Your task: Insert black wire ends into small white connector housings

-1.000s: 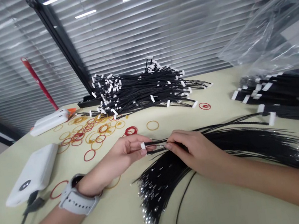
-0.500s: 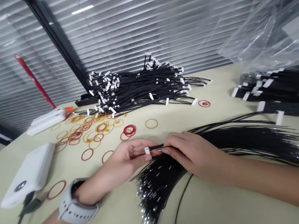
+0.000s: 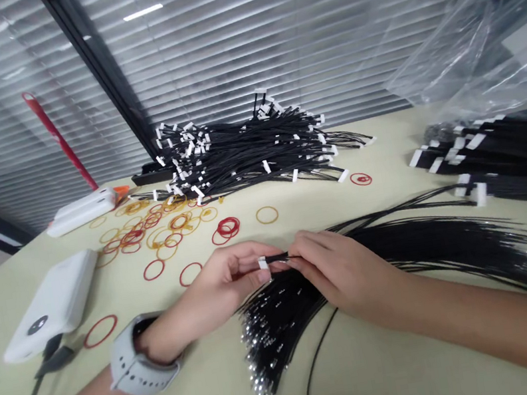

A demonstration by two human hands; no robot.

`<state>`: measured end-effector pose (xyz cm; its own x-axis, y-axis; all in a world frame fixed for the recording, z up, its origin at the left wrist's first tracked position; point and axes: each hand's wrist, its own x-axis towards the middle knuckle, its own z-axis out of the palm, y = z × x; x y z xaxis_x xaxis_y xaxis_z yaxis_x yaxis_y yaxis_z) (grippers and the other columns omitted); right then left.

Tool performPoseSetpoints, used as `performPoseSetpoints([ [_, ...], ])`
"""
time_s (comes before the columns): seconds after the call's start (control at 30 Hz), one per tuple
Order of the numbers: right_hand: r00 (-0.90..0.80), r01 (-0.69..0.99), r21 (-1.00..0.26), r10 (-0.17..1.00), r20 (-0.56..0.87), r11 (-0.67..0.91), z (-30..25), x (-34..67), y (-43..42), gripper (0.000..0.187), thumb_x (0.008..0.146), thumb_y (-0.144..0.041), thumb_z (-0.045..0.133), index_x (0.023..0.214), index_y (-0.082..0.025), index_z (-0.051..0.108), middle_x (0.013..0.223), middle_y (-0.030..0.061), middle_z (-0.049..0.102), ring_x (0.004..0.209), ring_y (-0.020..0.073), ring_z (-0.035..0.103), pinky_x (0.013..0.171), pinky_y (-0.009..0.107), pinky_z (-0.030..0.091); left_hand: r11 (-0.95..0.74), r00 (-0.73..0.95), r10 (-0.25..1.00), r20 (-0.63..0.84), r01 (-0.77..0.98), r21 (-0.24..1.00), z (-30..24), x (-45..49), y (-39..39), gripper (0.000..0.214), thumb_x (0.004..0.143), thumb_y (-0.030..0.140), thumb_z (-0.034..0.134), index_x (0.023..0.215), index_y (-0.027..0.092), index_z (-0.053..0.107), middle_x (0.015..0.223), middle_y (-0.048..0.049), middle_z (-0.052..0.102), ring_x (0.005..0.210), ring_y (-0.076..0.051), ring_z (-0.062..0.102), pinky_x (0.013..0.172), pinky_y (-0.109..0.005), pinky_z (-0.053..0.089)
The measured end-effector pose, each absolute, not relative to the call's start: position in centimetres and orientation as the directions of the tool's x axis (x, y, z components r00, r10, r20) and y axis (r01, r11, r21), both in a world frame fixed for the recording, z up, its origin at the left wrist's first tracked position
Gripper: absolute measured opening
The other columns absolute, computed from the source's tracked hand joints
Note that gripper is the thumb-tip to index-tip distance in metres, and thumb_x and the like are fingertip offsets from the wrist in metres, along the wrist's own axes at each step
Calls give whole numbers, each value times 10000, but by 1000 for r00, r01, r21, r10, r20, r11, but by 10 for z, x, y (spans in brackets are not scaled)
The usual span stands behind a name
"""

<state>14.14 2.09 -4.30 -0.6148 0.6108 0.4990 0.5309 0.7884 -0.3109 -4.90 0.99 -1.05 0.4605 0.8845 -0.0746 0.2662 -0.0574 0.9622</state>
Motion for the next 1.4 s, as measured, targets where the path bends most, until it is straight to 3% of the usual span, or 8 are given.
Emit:
performPoseSetpoints([
  [0.27,-608,515,-339,615,502,787,-42,140,21,247,913,-231,310,753,-153,481,715,26,520,619,120,468,565,254,385,5,395,915,-85,198,980,-13,-46,11,185,787,98,564,960,151,596,947,-36,693,868,-115,626,767,-204,472],
  [0.57,-564,469,-440,643,519,766,-39,142,21,185,891,-198,387,1047,-150,474,892,54,567,803,138,532,684,276,447,69,355,929,-105,113,991,-16,-55,18,247,789,186,599,1034,167,578,1052,-56,664,998,-159,586,902,-278,416],
  [0.67,-580,475,-416,632,514,775,-39,142,21,130,891,-204,384,917,-146,498,836,47,536,759,135,512,669,275,442,104,338,932,-132,101,989,-16,-57,19,277,779,195,611,1051,160,570,1060,-66,659,1024,-187,573,927,-317,394],
  [0.77,-624,499,-352,610,488,792,-40,141,21,201,900,-206,350,789,-153,509,790,41,497,715,132,483,664,286,431,126,334,931,-149,89,988,-13,-56,18,293,799,215,588,1085,163,554,1083,-70,648,1077,-209,539,948,-344,370],
  [0.87,-567,548,-325,628,534,771,-39,141,20,184,886,-172,363,792,-149,521,836,61,497,766,147,480,697,309,422,136,322,933,-158,91,987,-9,-56,16,296,805,239,583,1090,164,553,1104,-72,637,1095,-210,523,954,-336,362],
  [0.97,-452,584,-356,656,604,730,-35,142,19,159,877,-158,370,803,-151,510,888,75,500,799,153,479,697,309,416,148,300,939,-169,92,985,-7,-56,16,294,805,228,585,1089,160,549,1116,-75,632,1087,-194,531,942,-310,377],
  [1.13,-460,568,-447,717,524,691,-35,143,18,151,887,-180,374,792,-169,491,718,9,516,642,118,481,582,262,399,109,317,938,-140,113,988,-5,-55,15,244,789,180,597,1031,158,575,1067,-68,657,1029,-168,572,928,-293,398],
  [1.4,-423,493,-262,491,762,830,-36,144,14,144,862,-108,393,840,-140,532,794,67,541,742,142,498,653,284,422,99,286,947,-144,165,981,-6,-53,17,218,776,159,603,991,135,580,1033,-99,665,974,-177,600,913,-335,412],
])
